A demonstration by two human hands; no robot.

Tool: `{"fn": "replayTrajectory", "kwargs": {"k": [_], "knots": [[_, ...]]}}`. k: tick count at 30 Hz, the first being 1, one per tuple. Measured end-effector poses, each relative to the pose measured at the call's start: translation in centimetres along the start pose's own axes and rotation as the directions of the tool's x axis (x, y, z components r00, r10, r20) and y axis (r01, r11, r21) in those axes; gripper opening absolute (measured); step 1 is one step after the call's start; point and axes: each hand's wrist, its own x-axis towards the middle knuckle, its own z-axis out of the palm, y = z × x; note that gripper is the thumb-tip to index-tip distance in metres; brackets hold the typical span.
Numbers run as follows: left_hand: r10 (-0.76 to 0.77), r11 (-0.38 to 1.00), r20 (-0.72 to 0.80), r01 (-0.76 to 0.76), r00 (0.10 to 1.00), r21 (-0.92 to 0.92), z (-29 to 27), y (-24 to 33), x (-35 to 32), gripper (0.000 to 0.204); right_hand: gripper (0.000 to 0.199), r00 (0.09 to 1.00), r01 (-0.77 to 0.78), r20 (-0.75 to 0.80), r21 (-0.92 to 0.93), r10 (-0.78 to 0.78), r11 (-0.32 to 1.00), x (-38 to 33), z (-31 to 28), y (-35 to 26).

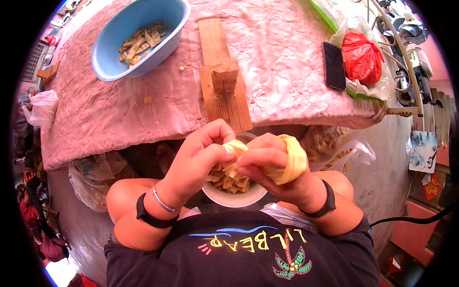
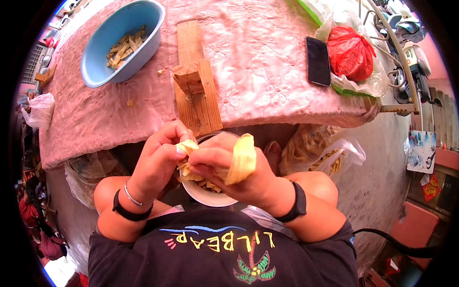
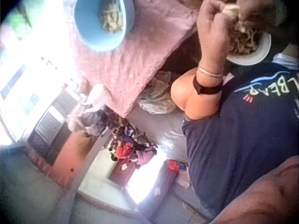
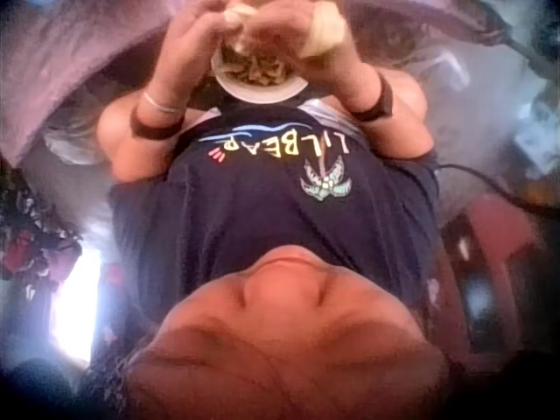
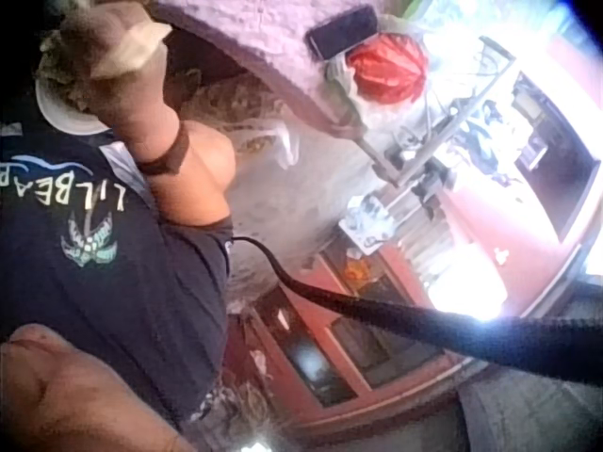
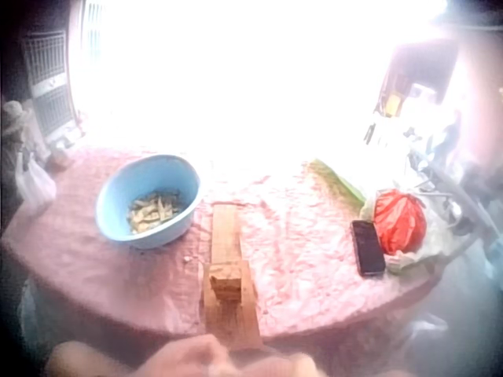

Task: The person knots several yellow dough-like strips by hand, one at a time, and places them into a white bowl.

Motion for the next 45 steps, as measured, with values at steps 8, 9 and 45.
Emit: {"fn": "replayTrajectory", "kwargs": {"k": [8, 9, 45], "knots": [[0.669, 0.215, 0.351, -0.623, 0.655, 0.752, 2.7, -1.9, -0.3, 0.028, 0.034, 0.961, -0.268, -0.132, -0.234, 0.242, 0.935, -1.1, 0.4, 0.6], [0.690, 0.382, 0.189, -0.574, 0.698, 0.724, 2.8, -2.0, -0.4, 0.027, 0.035, 0.960, -0.269, -0.129, -0.201, 0.247, 0.942, -1.2, 0.4, 0.8], [0.341, 0.623, 0.189, -0.372, 0.921, 0.688, 1.7, -0.4, -0.7, 0.029, 0.025, 0.724, -0.640, 0.305, 0.632, 0.619, 0.437, 0.8, -2.3, -1.1]]}}
